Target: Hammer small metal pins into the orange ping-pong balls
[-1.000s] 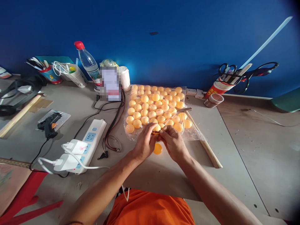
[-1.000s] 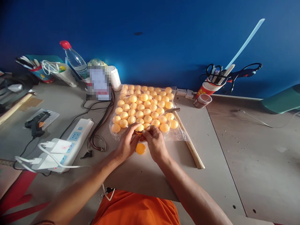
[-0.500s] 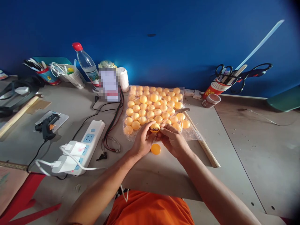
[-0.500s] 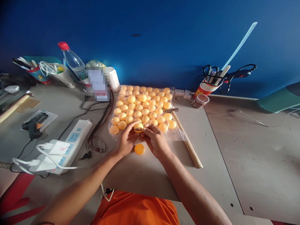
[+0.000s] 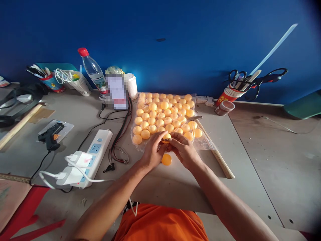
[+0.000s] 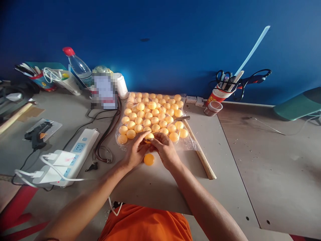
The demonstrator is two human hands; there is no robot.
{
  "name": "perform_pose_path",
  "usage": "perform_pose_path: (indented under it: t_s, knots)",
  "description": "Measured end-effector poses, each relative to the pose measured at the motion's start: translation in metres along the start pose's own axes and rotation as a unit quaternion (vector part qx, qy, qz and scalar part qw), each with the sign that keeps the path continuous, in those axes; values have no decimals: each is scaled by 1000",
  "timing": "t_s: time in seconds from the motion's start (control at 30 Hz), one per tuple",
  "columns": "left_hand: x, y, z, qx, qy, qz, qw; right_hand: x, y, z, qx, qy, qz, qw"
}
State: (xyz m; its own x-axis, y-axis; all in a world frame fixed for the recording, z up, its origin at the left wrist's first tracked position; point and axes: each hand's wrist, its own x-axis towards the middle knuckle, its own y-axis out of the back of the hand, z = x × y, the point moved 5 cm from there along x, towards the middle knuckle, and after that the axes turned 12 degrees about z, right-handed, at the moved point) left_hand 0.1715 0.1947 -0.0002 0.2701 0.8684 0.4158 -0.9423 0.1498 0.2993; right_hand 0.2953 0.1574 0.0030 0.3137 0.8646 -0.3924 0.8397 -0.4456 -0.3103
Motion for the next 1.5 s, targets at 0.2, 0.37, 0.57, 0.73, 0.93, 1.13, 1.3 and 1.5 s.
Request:
perform_pose_path:
  t_s: [0.2,0.37,0.57,0.73,0.93,1.13,1.3,1.5]
  knots:
    - [-2,0,1,25,-61,-2,998,0,-1,2,-55,34,10,998]
    - [-2,0,2,20,-52,-1,998,-2,-2,0,-89,43,23,995]
    - [0,0,5,20,-5,-14,1000,-6,-1,-2,-107,49,2,993]
    - [-2,-1,8,27,16,-44,999,-6,0,1,-162,71,-25,984]
    - [-1,0,1,62,129,-57,988,-2,4,5,-219,105,-27,970]
    - [-2,-1,2,48,50,-61,996,-6,1,-2,-355,206,-7,912]
    - [-2,-2,3,-79,97,-58,991,-5,5,-8,-369,207,16,906]
    - [-6,-7,-6,-310,316,-91,892,-2,9,-10,-325,201,-2,924]
